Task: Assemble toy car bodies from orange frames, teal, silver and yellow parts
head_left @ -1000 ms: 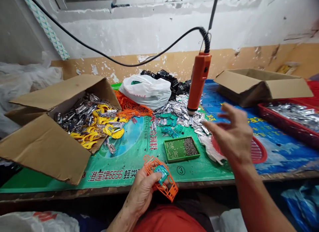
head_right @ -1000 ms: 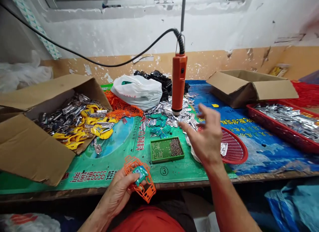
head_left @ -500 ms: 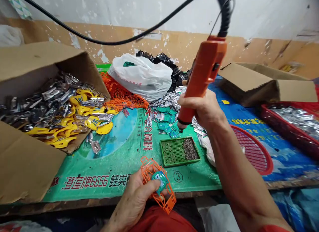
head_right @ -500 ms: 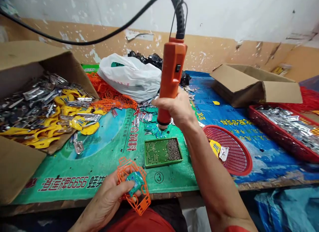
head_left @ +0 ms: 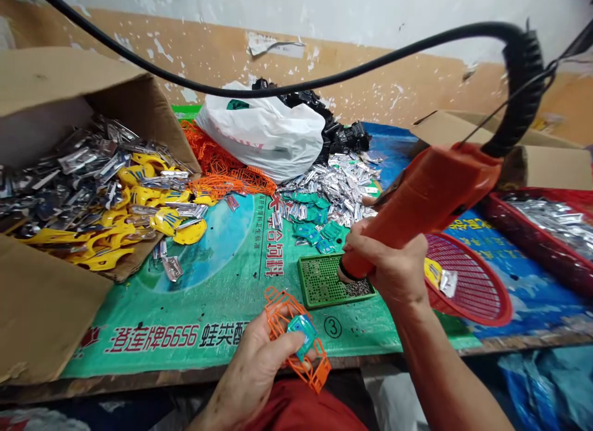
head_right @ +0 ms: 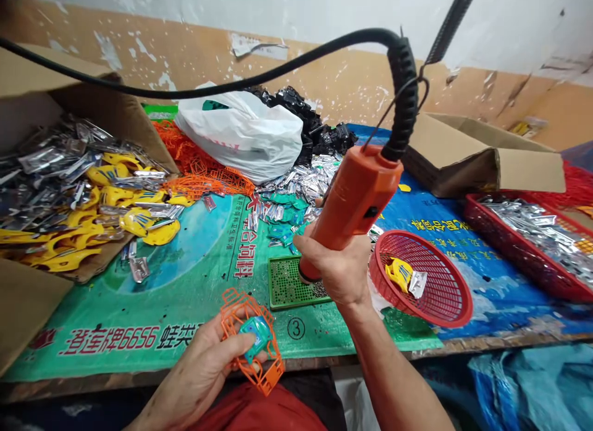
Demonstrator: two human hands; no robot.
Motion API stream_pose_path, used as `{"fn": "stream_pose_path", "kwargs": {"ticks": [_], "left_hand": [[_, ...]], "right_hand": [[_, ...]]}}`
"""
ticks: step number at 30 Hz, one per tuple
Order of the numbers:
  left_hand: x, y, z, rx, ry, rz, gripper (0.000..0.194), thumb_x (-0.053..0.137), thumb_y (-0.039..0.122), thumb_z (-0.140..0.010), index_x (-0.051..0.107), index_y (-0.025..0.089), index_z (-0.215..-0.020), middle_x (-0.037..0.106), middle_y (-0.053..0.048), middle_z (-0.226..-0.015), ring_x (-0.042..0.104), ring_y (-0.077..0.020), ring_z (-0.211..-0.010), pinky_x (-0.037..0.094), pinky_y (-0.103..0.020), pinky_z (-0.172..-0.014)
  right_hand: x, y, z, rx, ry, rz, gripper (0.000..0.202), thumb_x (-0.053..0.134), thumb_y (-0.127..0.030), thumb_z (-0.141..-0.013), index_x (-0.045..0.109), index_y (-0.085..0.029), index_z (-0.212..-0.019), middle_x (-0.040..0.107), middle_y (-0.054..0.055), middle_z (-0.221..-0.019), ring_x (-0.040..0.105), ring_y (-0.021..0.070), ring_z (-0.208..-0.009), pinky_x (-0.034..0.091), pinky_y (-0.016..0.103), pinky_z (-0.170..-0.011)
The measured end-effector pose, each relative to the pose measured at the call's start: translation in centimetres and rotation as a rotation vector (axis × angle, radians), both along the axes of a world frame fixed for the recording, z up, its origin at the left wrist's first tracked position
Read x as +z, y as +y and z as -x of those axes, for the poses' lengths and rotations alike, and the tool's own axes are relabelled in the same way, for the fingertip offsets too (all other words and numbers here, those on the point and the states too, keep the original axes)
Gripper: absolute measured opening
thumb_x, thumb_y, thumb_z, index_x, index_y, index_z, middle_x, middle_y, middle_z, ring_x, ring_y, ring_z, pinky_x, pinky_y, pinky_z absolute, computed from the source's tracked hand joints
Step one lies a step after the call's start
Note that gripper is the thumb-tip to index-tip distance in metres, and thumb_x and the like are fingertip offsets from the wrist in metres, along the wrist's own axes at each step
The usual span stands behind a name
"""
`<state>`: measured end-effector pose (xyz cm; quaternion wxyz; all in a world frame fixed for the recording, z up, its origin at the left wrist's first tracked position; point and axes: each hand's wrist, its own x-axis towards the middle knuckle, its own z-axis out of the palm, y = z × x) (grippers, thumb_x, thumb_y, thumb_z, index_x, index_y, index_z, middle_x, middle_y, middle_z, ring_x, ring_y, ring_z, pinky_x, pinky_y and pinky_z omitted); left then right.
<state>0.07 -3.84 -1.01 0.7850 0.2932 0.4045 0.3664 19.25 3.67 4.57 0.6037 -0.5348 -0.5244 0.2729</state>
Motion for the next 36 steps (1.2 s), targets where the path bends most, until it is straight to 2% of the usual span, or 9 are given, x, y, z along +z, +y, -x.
{"fn": "stream_pose_path", "kwargs": {"ticks": [3, 5, 9, 15, 21, 30, 36], "left_hand": [[0.2, 0.0, 0.0, -0.026, -0.012, 0.012, 0.019, 0.063, 0.022, -0.08, 0.061, 0.016, -0.098, 0.063, -0.002, -0.08, 0.063, -0.0143, -0.067, 0.052, -0.027, -0.067], [0.3, 0.1, 0.0, -0.039, -0.008, 0.007, 0.019, 0.062, 0.022, -0.08, 0.061, 0.016, -0.098, 0.063, -0.002, -0.081, 0.063, -0.0146, -0.068, 0.052, -0.027, -0.067], [0.5, 0.1, -0.2, -0.06, -0.009, -0.005, 0.021, 0.061, 0.02, -0.08, 0.062, 0.014, -0.1, 0.065, -0.005, -0.087, 0.062, -0.0144, -0.07, 0.052, -0.028, -0.069], [0.5, -0.1, -0.2, -0.05, -0.017, -0.019, 0.027, 0.06, 0.02, -0.08, 0.061, 0.015, -0.107, 0.066, -0.007, -0.095, 0.062, -0.0144, -0.072, 0.052, -0.028, -0.069], [0.7, -0.1, -0.2, -0.058, -0.032, -0.008, 0.018, 0.061, 0.02, -0.08, 0.063, 0.015, -0.097, 0.064, -0.003, -0.083, 0.061, -0.0122, -0.067, 0.051, -0.025, -0.067], [0.9, -0.1, -0.4, -0.025, -0.018, 0.042, 0.022, 0.065, 0.022, -0.075, 0.061, 0.015, -0.096, 0.064, -0.004, -0.084, 0.06, -0.0135, -0.067, 0.051, -0.027, -0.066], [1.3, 0.1, -0.6, -0.012, -0.039, 0.041, 0.022, 0.067, 0.021, -0.073, 0.063, 0.014, -0.093, 0.063, -0.002, -0.078, 0.059, -0.0119, -0.063, 0.05, -0.025, -0.063]], "right_hand": [[-0.1, -0.2, -0.1, -0.04, 0.118, 0.038, 0.026, 0.08, -0.03, -0.061, 0.064, -0.019, -0.079, 0.061, -0.001, -0.07, 0.056, 0.0129, -0.056, 0.048, 0.032, -0.054], [0.1, -0.3, -0.2, -0.073, 0.115, 0.039, 0.024, 0.081, -0.029, -0.059, 0.064, -0.019, -0.073, 0.062, -0.001, -0.07, 0.056, 0.0137, -0.056, 0.048, 0.033, -0.054], [0.3, -0.3, -0.2, -0.082, 0.083, 0.048, 0.023, 0.08, -0.027, -0.059, 0.064, -0.019, -0.074, 0.062, -0.001, -0.067, 0.056, 0.0144, -0.056, 0.049, 0.035, -0.058], [0.4, -0.4, -0.1, -0.078, 0.061, 0.091, 0.022, 0.078, -0.028, -0.062, 0.063, -0.016, -0.072, 0.062, -0.001, -0.066, 0.055, 0.0128, -0.056, 0.046, 0.032, -0.056], [0.1, -0.5, -0.2, -0.093, 0.098, 0.081, 0.025, 0.08, -0.028, -0.061, 0.063, -0.015, -0.075, 0.062, -0.002, -0.066, 0.055, 0.0114, -0.056, 0.046, 0.03, -0.056], [0.1, -0.5, -0.1, -0.128, 0.087, 0.113, 0.024, 0.08, -0.029, -0.057, 0.062, -0.015, -0.065, 0.06, -0.003, -0.062, 0.053, 0.0108, -0.052, 0.044, 0.03, -0.054], [-0.1, -0.4, 0.0, -0.132, 0.071, 0.095, 0.02, 0.079, -0.027, -0.058, 0.065, -0.018, -0.068, 0.062, -0.004, -0.061, 0.055, 0.0125, -0.052, 0.046, 0.032, -0.056]]}}
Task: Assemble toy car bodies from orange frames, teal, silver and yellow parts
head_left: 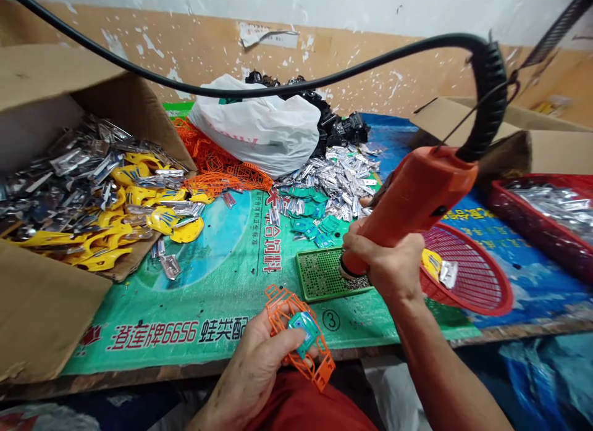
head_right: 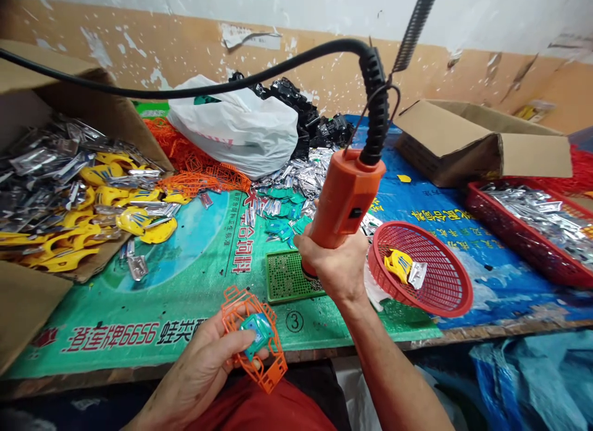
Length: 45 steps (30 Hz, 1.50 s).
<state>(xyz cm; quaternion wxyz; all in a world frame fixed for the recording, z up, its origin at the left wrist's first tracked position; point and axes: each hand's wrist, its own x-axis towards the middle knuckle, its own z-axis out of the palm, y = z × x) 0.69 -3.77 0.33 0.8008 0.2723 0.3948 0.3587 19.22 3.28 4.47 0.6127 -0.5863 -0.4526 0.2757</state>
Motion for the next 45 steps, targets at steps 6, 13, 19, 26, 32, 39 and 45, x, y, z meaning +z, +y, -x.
{"fn": "stream_pose_path", "kwargs": {"ticks": [6, 13, 19, 26, 32, 39, 45], "left_hand": [[-0.3, 0.0, 0.0, 0.038, 0.025, 0.032, 0.024, 0.069, 0.022, -0.072, 0.062, 0.015, -0.094, 0.064, -0.002, -0.081, 0.061, -0.0129, -0.064, 0.052, -0.027, -0.065], [0.2, 0.2, -0.1, 0.073, 0.058, 0.104, 0.035, 0.075, 0.027, -0.064, 0.06, 0.013, -0.093, 0.065, -0.003, -0.079, 0.062, -0.0145, -0.063, 0.052, -0.027, -0.061], [0.3, 0.3, -0.2, 0.077, 0.013, 0.053, 0.031, 0.073, 0.024, -0.067, 0.062, 0.015, -0.094, 0.065, -0.003, -0.083, 0.062, -0.0141, -0.065, 0.053, -0.027, -0.063], [-0.3, 0.1, -0.2, 0.046, 0.005, 0.011, 0.028, 0.069, 0.023, -0.073, 0.063, 0.014, -0.099, 0.066, -0.005, -0.085, 0.063, -0.0165, -0.072, 0.052, -0.032, -0.073], [-0.2, 0.2, 0.0, 0.023, -0.029, -0.061, 0.018, 0.067, 0.021, -0.076, 0.063, 0.015, -0.093, 0.062, -0.002, -0.074, 0.061, -0.0157, -0.072, 0.05, -0.029, -0.072], [0.1, 0.1, -0.1, 0.026, -0.044, -0.061, 0.011, 0.067, 0.019, -0.074, 0.061, 0.017, -0.084, 0.059, 0.001, -0.073, 0.057, -0.0125, -0.066, 0.048, -0.028, -0.07], [-0.1, 0.1, -0.4, 0.054, -0.067, -0.052, 0.012, 0.065, 0.014, -0.072, 0.061, 0.017, -0.083, 0.057, 0.002, -0.072, 0.055, -0.0118, -0.067, 0.046, -0.027, -0.07]], "right_hand": [[0.1, -0.3, 0.2, 0.0, 0.004, -0.034, 0.019, 0.078, -0.025, -0.056, 0.063, -0.018, -0.065, 0.062, -0.003, -0.062, 0.056, 0.0133, -0.054, 0.048, 0.032, -0.058], [0.8, -0.3, -0.4, -0.024, 0.089, -0.088, 0.019, 0.08, -0.021, -0.055, 0.066, -0.016, -0.066, 0.062, -0.001, -0.066, 0.055, 0.0126, -0.055, 0.045, 0.03, -0.055], [3.9, -1.7, 0.9, 0.09, 0.316, -0.199, 0.027, 0.077, -0.014, -0.057, 0.067, -0.019, -0.082, 0.06, -0.001, -0.065, 0.055, 0.0147, -0.054, 0.045, 0.032, -0.054], [4.7, -4.8, 3.7, 0.323, 0.37, -0.146, 0.059, 0.077, -0.024, -0.066, 0.056, -0.03, -0.121, 0.059, 0.0, -0.07, 0.056, 0.0189, -0.065, 0.05, 0.036, -0.061], [4.2, -5.4, 5.0, 0.358, 0.341, -0.12, 0.059, 0.075, -0.024, -0.069, 0.051, -0.034, -0.122, 0.058, -0.003, -0.071, 0.056, 0.0172, -0.064, 0.052, 0.035, -0.062], [4.2, -5.3, 5.3, 0.373, 0.355, -0.082, 0.063, 0.072, -0.018, -0.065, 0.049, -0.033, -0.122, 0.056, -0.003, -0.069, 0.054, 0.0177, -0.062, 0.052, 0.033, -0.052], [4.2, -5.3, 5.2, 0.392, 0.353, -0.073, 0.061, 0.071, -0.017, -0.066, 0.049, -0.034, -0.12, 0.056, -0.003, -0.07, 0.055, 0.0166, -0.062, 0.051, 0.031, -0.051]]}}
